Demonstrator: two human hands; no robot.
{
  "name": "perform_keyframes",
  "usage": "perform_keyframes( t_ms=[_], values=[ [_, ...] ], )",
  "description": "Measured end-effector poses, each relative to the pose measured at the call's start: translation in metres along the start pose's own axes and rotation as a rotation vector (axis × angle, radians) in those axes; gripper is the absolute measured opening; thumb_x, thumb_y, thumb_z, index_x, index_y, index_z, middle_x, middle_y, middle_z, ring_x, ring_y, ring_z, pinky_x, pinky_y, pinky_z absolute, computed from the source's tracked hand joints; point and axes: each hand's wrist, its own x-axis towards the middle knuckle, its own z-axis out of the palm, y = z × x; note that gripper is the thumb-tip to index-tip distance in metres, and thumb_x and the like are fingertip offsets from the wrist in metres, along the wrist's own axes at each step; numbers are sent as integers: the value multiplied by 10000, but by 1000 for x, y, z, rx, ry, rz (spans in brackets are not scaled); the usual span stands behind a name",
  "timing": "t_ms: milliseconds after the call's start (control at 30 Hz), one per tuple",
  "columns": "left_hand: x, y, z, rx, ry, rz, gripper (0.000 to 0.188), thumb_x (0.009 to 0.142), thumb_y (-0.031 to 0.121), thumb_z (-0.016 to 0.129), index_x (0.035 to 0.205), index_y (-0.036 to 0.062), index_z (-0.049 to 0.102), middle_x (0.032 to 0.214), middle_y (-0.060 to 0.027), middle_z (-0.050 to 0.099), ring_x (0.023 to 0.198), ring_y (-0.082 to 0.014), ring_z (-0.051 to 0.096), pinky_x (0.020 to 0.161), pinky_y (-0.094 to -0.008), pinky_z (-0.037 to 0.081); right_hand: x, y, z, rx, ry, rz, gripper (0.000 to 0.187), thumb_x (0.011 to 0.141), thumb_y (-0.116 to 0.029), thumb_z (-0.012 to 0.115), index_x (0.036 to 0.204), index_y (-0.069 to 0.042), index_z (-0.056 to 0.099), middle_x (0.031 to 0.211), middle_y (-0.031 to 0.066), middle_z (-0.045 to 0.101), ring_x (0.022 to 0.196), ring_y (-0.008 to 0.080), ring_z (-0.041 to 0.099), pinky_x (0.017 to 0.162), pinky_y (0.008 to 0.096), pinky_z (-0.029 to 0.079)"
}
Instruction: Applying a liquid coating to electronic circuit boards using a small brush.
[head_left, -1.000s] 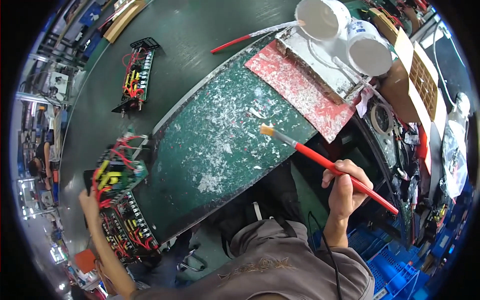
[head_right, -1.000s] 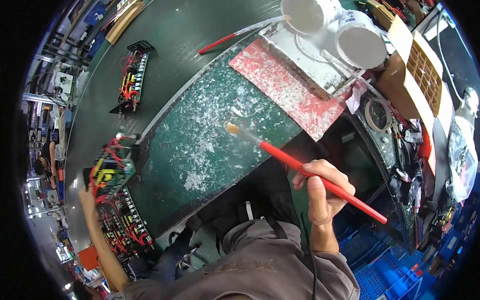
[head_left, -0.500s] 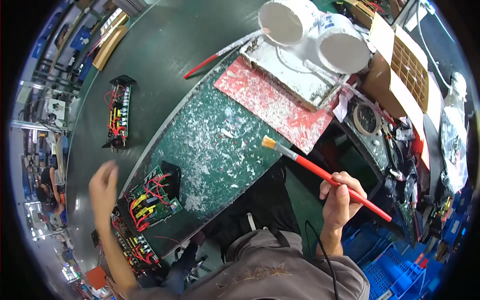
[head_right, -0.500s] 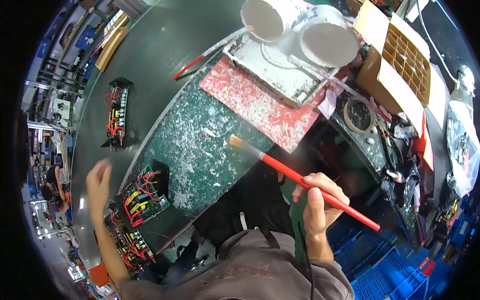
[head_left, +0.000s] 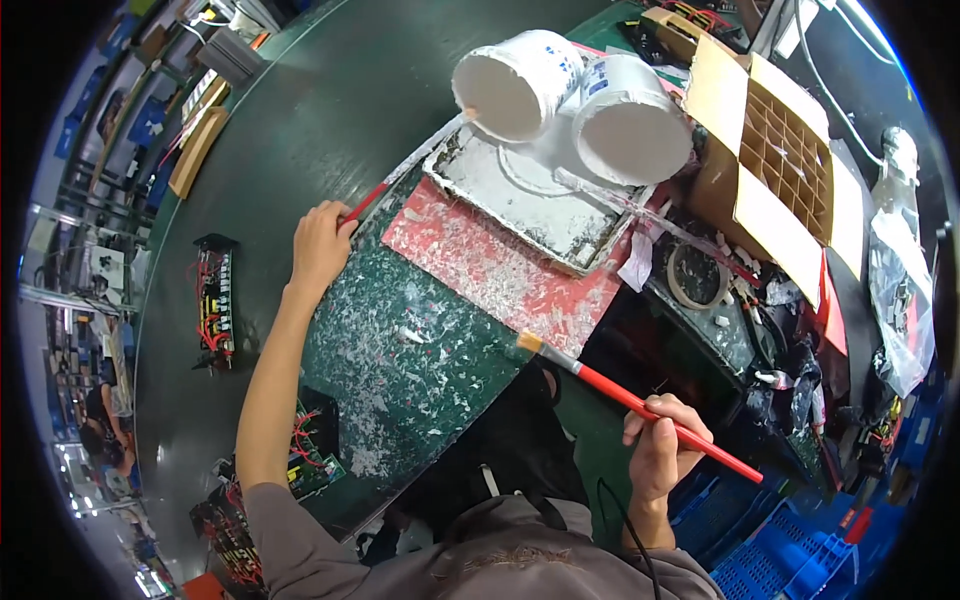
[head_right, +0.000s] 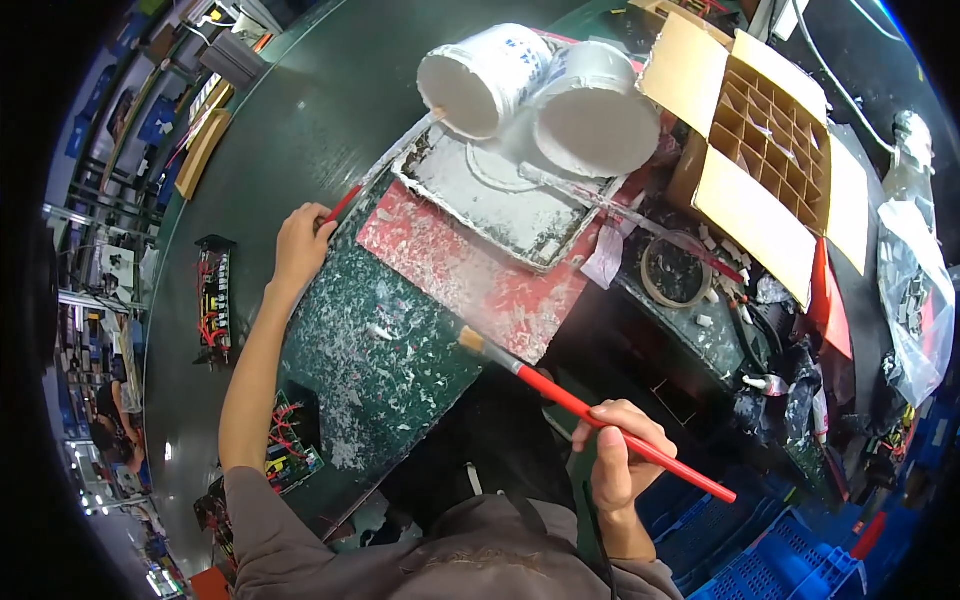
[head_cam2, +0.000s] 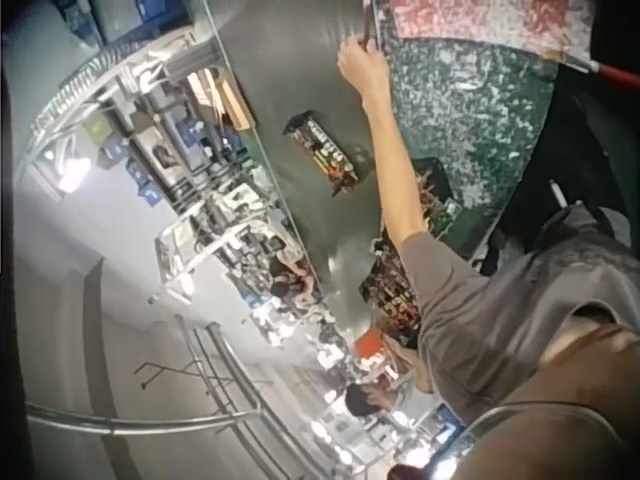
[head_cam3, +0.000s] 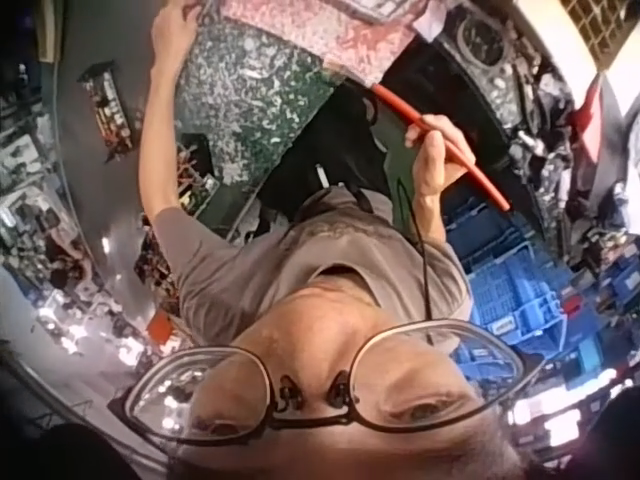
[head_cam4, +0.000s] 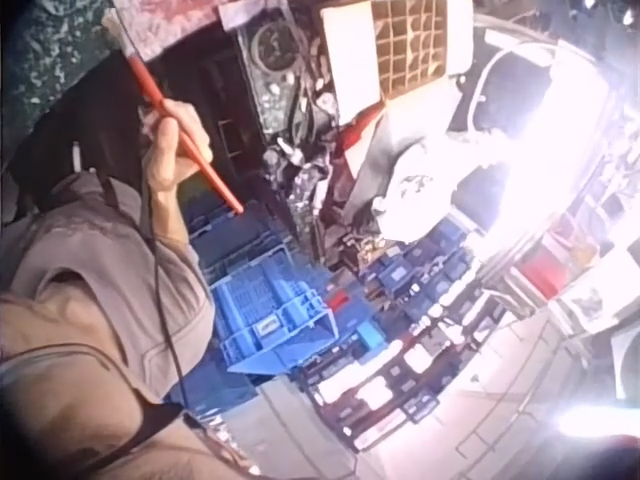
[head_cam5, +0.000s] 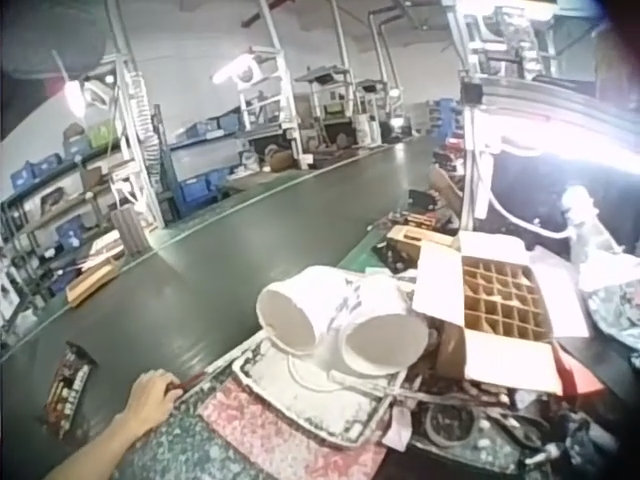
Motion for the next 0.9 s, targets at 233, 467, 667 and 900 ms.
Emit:
perform_keyframes(
  t_ms=[233, 467, 667, 900],
  values=[
    [-14, 34, -34, -462, 156, -140, 108, 843, 47, 650, 884, -54, 651, 794, -125, 628, 668, -180, 625, 605, -290, 477, 7, 8, -1, -35, -55, 20, 190, 853, -74, 551, 928, 79, 636, 655, 156, 597, 517, 194, 564, 478, 268, 446],
    [28, 87, -35, -404, 124, -48, 224, 852, 190, 652, 939, -14, 681, 799, -151, 666, 708, -302, 647, 677, -346, 501, -1, 4, 4, -35, -123, 13, 215, 877, -104, 554, 959, 84, 619, 721, 162, 588, 531, 188, 542, 468, 270, 425],
    [-18, 79, -82, -209, -13, -22, 379, 867, 315, 639, 1121, 34, 633, 1012, -138, 667, 940, -314, 622, 831, -365, 477, -14, 4, -6, -19, -110, -26, 242, 926, -146, 527, 1018, 69, 590, 760, 141, 552, 545, 171, 494, 452, 257, 370],
    [-197, 16, -167, -236, -3, -355, 321, 869, 209, 650, 1127, 19, 620, 1045, -138, 644, 1039, -268, 591, 926, -329, 420, -26, 8, 0, 12, -128, 8, 275, 948, -204, 495, 1050, 39, 574, 761, 122, 503, 562, 157, 465, 456, 244, 358]
  ],
)
